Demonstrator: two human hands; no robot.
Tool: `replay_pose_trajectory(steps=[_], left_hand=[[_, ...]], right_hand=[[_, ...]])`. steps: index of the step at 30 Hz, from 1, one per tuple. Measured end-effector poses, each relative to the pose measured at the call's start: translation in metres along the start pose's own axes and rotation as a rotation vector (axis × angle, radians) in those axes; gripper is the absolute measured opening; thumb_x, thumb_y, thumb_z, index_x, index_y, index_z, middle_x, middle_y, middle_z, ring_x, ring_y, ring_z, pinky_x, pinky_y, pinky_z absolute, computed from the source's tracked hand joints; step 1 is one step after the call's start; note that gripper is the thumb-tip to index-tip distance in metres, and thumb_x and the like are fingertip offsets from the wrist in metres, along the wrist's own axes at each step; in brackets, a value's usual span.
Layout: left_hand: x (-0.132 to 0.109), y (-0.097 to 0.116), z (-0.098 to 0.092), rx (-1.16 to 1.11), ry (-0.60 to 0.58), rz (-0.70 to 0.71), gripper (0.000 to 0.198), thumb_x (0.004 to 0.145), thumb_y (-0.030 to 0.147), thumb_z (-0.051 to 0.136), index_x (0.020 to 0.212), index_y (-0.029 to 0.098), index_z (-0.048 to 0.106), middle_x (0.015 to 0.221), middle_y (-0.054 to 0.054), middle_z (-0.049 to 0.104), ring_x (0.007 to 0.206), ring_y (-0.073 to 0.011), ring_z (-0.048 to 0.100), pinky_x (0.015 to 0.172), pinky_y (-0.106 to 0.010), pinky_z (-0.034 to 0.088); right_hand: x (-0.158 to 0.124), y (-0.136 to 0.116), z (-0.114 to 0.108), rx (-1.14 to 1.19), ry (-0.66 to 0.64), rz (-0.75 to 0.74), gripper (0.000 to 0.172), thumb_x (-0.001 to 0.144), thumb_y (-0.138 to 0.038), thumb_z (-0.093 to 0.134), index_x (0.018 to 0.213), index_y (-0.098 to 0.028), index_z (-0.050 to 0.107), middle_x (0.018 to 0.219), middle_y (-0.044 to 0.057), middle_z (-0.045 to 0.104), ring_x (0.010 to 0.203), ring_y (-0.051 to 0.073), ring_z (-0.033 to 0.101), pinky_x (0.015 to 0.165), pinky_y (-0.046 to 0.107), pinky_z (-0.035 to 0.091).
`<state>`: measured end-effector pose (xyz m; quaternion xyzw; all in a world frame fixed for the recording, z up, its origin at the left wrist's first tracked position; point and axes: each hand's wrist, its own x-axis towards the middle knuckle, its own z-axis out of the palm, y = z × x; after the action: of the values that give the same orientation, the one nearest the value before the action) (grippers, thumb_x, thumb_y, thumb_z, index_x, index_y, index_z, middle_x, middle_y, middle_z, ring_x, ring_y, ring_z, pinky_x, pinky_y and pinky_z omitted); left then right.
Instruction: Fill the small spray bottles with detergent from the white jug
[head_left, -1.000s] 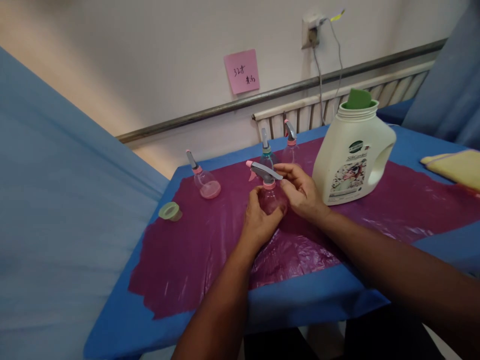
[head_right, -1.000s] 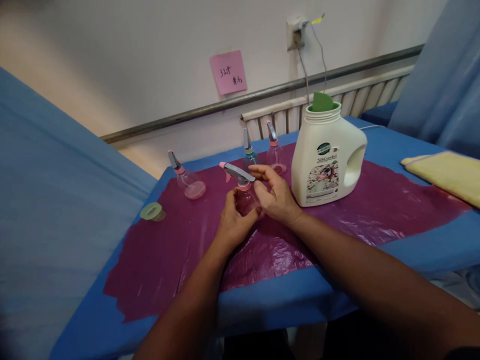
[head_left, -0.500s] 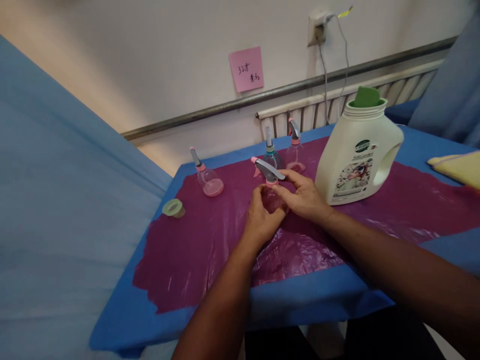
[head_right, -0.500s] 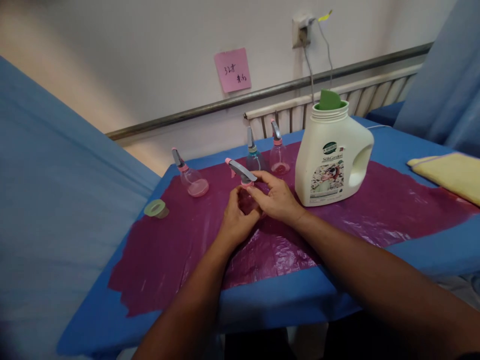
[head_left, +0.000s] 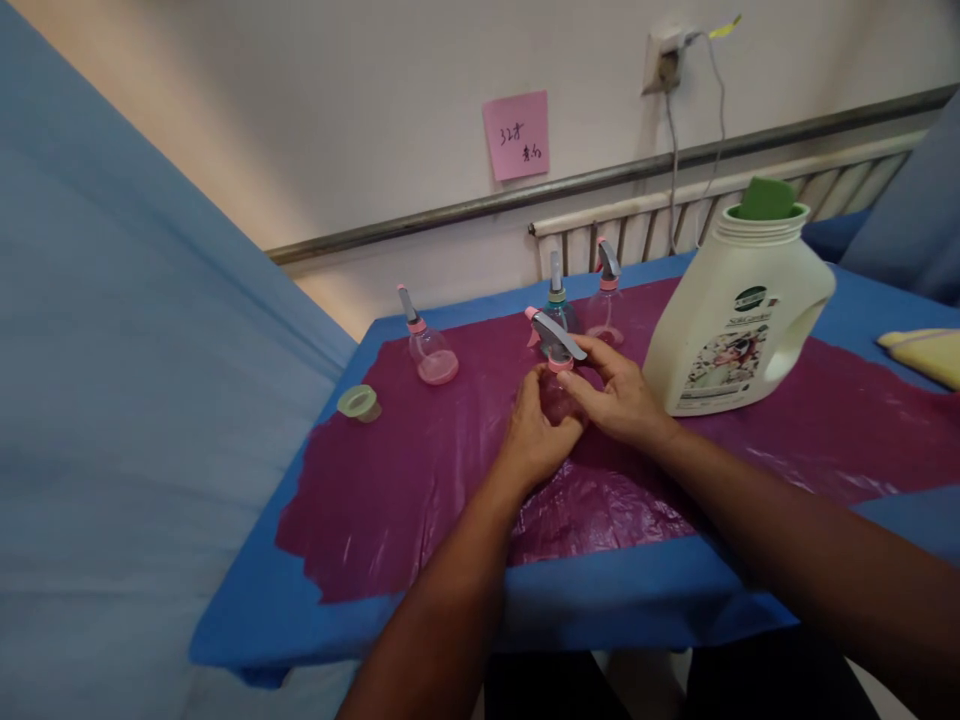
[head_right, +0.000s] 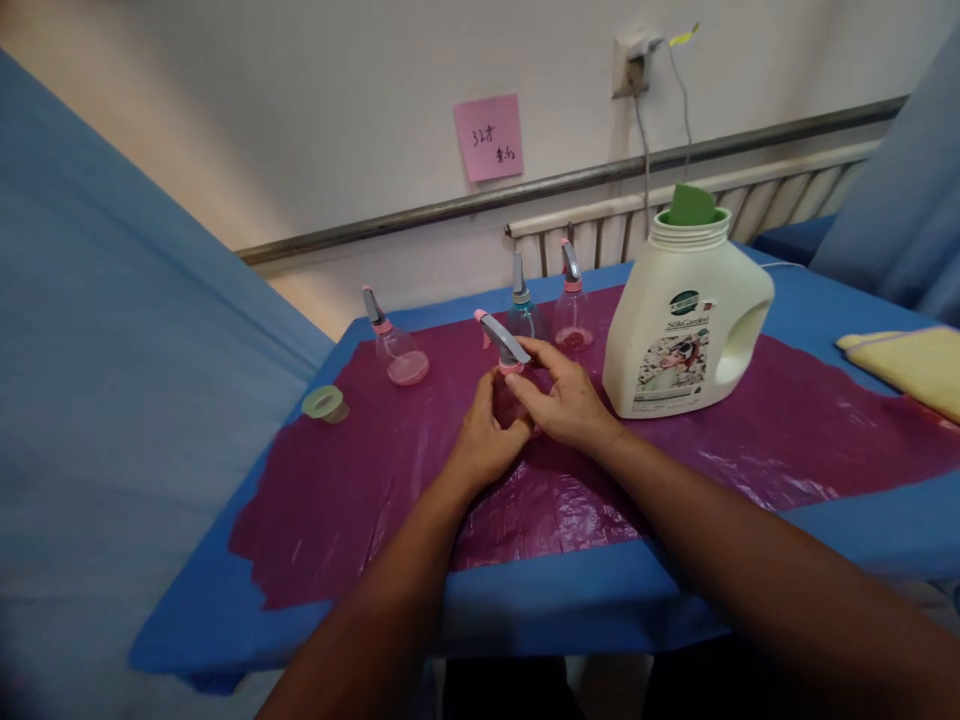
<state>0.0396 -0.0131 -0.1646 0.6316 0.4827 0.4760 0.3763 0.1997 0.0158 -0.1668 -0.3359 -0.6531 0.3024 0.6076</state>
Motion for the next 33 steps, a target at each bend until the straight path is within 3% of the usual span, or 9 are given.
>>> replay_pose_trajectory(steps=[4, 7, 12, 16, 19, 22, 26, 33], left_hand=[[-0.002, -0.005, -0.002, 0.071, -0.041, 0.020, 0.084, 0.084, 0.016, 0.085, 0.162, 0.028, 0.056, 0.169, -0.017, 0.066, 0.159, -0.0384, 0.063, 0.139, -0.066, 0.045], [-0.003, -0.010, -0.003, 0.076, -0.040, 0.064, 0.093, 0.081, 0.014, 0.083, 0.168, 0.027, 0.052, 0.176, -0.016, 0.058, 0.166, -0.0398, 0.055, 0.142, -0.065, 0.041], [-0.001, -0.015, -0.003, 0.062, 0.101, 0.127, 0.087, 0.078, 0.006, 0.071, 0.162, 0.027, 0.058, 0.172, -0.013, 0.062, 0.163, -0.0355, 0.058, 0.140, -0.058, 0.045], [0.008, -0.013, -0.010, -0.057, 0.373, 0.098, 0.048, 0.088, 0.015, 0.063, 0.135, 0.026, 0.067, 0.136, -0.010, 0.078, 0.127, -0.0270, 0.075, 0.118, -0.046, 0.059], [0.013, -0.008, -0.017, -0.191, 0.454, 0.030, 0.020, 0.098, 0.025, 0.056, 0.114, 0.026, 0.068, 0.097, -0.002, 0.075, 0.089, -0.0211, 0.073, 0.088, -0.035, 0.059], [0.010, 0.000, -0.020, -0.257, 0.435, 0.042, 0.013, 0.099, 0.030, 0.055, 0.100, 0.026, 0.068, 0.076, 0.003, 0.063, 0.071, -0.0183, 0.062, 0.072, -0.029, 0.050], [-0.001, 0.009, -0.018, -0.221, 0.386, 0.178, 0.014, 0.099, 0.029, 0.056, 0.093, 0.027, 0.069, 0.074, 0.004, 0.062, 0.069, -0.0175, 0.059, 0.070, -0.029, 0.046], [-0.015, 0.010, -0.011, 0.045, 0.244, 0.507, 0.015, 0.098, 0.021, 0.056, 0.095, 0.026, 0.070, 0.078, 0.002, 0.071, 0.069, -0.0172, 0.066, 0.077, -0.030, 0.055]], right_hand=[[0.000, 0.001, -0.003, -0.053, 0.001, -0.002, 0.034, 0.105, -0.043, 0.080, 0.136, -0.029, 0.078, 0.130, 0.006, 0.085, 0.118, 0.028, 0.080, 0.111, 0.048, 0.063], [0.001, 0.005, -0.005, -0.085, 0.011, 0.001, 0.034, 0.104, -0.044, 0.081, 0.134, -0.029, 0.077, 0.128, 0.006, 0.085, 0.117, 0.028, 0.080, 0.112, 0.050, 0.062], [0.003, 0.011, -0.006, -0.078, 0.006, 0.009, 0.037, 0.102, -0.049, 0.084, 0.132, -0.029, 0.077, 0.124, 0.006, 0.085, 0.109, 0.027, 0.081, 0.106, 0.049, 0.066], [0.005, 0.007, -0.008, -0.093, -0.007, 0.050, 0.040, 0.099, -0.053, 0.087, 0.127, -0.027, 0.077, 0.121, 0.008, 0.085, 0.104, 0.027, 0.082, 0.101, 0.048, 0.068], [0.012, 0.001, -0.014, -0.115, -0.061, 0.097, 0.044, 0.096, -0.056, 0.090, 0.127, -0.026, 0.078, 0.121, 0.008, 0.085, 0.106, 0.028, 0.083, 0.103, 0.049, 0.068], [0.026, -0.005, -0.020, -0.139, -0.122, 0.140, 0.049, 0.090, -0.057, 0.094, 0.125, -0.025, 0.081, 0.117, 0.009, 0.087, 0.103, 0.028, 0.083, 0.100, 0.049, 0.068], [0.053, -0.011, -0.017, -0.175, -0.087, 0.180, 0.051, 0.081, -0.057, 0.098, 0.114, -0.021, 0.084, 0.105, 0.010, 0.087, 0.090, 0.027, 0.079, 0.087, 0.044, 0.067], [0.106, -0.014, 0.028, -0.348, -0.067, 0.101, 0.044, 0.078, -0.052, 0.092, 0.106, -0.019, 0.083, 0.098, 0.009, 0.084, 0.089, 0.027, 0.077, 0.086, 0.043, 0.065]])
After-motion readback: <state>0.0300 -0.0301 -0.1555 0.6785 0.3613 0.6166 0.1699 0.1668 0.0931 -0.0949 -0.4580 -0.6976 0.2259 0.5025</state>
